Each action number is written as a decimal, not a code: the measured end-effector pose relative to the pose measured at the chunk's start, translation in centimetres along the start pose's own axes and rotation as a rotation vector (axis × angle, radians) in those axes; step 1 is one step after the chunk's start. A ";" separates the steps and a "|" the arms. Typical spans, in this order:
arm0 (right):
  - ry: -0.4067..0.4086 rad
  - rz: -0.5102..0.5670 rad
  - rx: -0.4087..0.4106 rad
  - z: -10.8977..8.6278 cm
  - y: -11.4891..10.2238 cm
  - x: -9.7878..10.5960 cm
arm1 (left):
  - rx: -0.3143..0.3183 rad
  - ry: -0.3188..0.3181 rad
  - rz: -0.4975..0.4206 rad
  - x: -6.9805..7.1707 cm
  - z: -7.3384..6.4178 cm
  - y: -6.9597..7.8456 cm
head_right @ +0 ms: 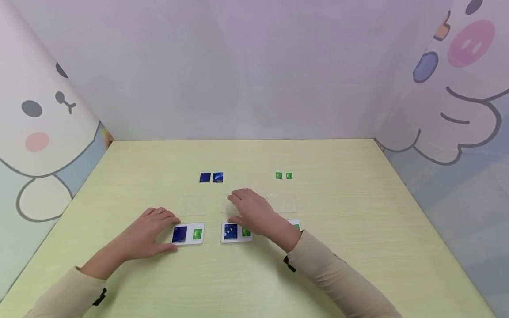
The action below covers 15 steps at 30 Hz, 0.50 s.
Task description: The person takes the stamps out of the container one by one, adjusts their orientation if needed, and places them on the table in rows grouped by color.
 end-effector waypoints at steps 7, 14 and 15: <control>-0.015 0.016 0.016 0.2 -0.5 -0.2 | -0.009 -0.003 0.010 -0.1 0.2 0.2; -0.011 0.018 0.039 0.3 -0.9 -0.2 | -0.025 0.022 0.014 0.0 0.2 0.2; -0.005 0.019 0.043 0.2 -0.9 -0.2 | -0.024 0.023 0.012 0.0 0.2 0.2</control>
Point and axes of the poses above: each hand's wrist, its own z-axis towards the middle knuckle, its own x-axis out of the back of the hand, y = z × x, the point moved 3 cm from there along z, towards the middle knuckle, and after that the axes turned 14 degrees about y, right-handed, at the moved point
